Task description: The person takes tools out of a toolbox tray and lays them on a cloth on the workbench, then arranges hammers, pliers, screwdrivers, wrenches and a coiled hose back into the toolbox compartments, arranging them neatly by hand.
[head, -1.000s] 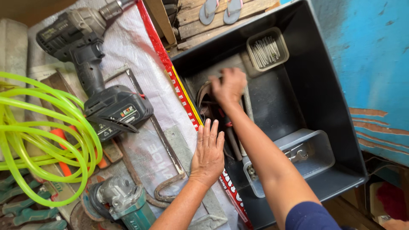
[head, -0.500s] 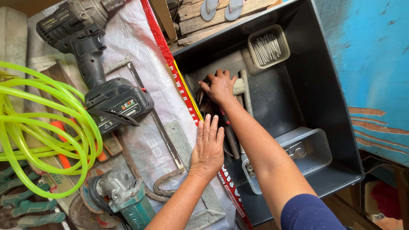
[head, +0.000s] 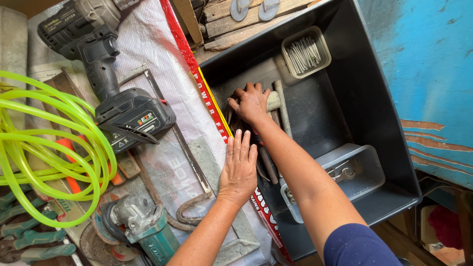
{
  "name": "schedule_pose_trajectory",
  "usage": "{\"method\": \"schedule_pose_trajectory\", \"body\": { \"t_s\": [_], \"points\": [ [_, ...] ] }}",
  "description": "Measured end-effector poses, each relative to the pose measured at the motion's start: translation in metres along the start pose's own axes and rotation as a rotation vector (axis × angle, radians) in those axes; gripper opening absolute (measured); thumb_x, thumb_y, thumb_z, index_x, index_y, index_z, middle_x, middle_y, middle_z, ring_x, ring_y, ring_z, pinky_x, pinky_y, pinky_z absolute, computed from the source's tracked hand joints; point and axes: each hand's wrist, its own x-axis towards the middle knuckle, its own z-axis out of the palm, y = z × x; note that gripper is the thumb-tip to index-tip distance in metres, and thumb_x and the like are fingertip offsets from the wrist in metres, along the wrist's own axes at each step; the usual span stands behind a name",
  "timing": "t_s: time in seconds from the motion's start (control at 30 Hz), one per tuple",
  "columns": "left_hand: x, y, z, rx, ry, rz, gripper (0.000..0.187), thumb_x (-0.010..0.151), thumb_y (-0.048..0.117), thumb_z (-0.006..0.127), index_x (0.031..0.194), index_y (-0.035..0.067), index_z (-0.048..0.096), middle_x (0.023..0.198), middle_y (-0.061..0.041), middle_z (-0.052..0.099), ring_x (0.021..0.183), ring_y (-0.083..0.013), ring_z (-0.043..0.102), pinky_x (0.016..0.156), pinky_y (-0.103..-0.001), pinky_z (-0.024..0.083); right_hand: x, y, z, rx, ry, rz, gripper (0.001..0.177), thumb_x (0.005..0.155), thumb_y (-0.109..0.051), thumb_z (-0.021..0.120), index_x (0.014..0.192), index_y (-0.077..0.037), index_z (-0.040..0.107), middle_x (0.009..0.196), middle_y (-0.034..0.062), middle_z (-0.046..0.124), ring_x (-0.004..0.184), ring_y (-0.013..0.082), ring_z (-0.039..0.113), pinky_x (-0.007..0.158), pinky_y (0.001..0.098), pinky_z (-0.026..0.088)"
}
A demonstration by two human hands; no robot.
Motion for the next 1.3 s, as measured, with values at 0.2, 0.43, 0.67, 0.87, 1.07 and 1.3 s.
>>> {"method": "schedule_pose_trajectory", "body": {
  "t_s": [0.2, 0.43, 0.67, 0.87, 1.07, 1.3],
  "points": [
    [0.002, 0.001, 0.001, 0.038, -0.02, 0.003, 0.047, 0.088, 0.01, 0.051, 0.131, -0.007, 0.056, 0.156, -0.027, 0.037, 0.152, -0.0434, 0.024, 0.127, -0.053, 0.013, -0.008, 0.017, 0.003, 0.147, 0.267, -0.021, 0.043, 0.091, -0.05, 0.071, 0.11, -0.012, 0.075, 0.111, 0.0169, 0.062, 0.112, 0.0346, 0.053, 0.097, 0.0499, 0.036],
    [0.001, 0.002, -0.001, 0.079, -0.033, 0.001, 0.048, 0.088, 0.012, 0.049, 0.131, -0.007, 0.056, 0.153, -0.027, 0.041, 0.151, -0.0432, 0.024, 0.126, -0.052, 0.011, -0.064, 0.106, 0.019, 0.231, 0.599, 0.503, 0.035, 0.1, -0.027, 0.067, 0.128, -0.005, 0.063, 0.116, 0.021, 0.059, 0.113, 0.0411, 0.054, 0.099, 0.0514, 0.042],
    [0.0, 0.001, -0.002, 0.07, -0.021, 0.003, 0.047, 0.088, 0.012, 0.05, 0.13, -0.007, 0.057, 0.152, -0.027, 0.043, 0.151, -0.0434, 0.024, 0.127, -0.052, 0.01, -0.12, 0.103, 0.034, 0.23, 0.257, 0.563, 0.039, 0.088, -0.009, 0.072, 0.124, -0.016, 0.062, 0.119, 0.0173, 0.058, 0.113, 0.04, 0.054, 0.098, 0.0485, 0.046],
    [-0.002, 0.002, 0.003, 0.039, 0.023, 0.012, 0.047, 0.086, 0.011, 0.051, 0.129, -0.006, 0.056, 0.152, -0.027, 0.044, 0.151, -0.0438, 0.025, 0.127, -0.053, 0.01, -0.128, 0.108, 0.017, 0.254, 0.211, 0.525, 0.041, 0.085, -0.008, 0.074, 0.124, -0.016, 0.063, 0.119, 0.0169, 0.058, 0.114, 0.039, 0.056, 0.097, 0.0472, 0.047],
    [-0.002, 0.0, 0.008, 0.043, 0.057, 0.02, 0.044, 0.087, 0.01, 0.052, 0.127, -0.007, 0.056, 0.152, -0.026, 0.043, 0.151, -0.0441, 0.024, 0.127, -0.053, 0.009, -0.142, 0.112, 0.008, 0.169, 0.077, 0.542, 0.04, 0.089, -0.008, 0.071, 0.127, -0.017, 0.062, 0.125, 0.0169, 0.057, 0.12, 0.0387, 0.056, 0.098, 0.0474, 0.048],
    [-0.011, -0.005, 0.022, -0.068, 0.151, 0.047, 0.047, 0.091, 0.015, 0.056, 0.136, -0.002, 0.054, 0.156, -0.023, 0.041, 0.153, -0.0427, 0.024, 0.127, -0.055, 0.012, -0.166, 0.114, 0.019, 0.201, 0.091, 0.63, 0.063, 0.091, -0.027, 0.072, 0.148, -0.016, 0.047, 0.145, 0.0207, 0.046, 0.135, 0.0408, 0.043, 0.109, 0.0501, 0.039]
  ]
}}
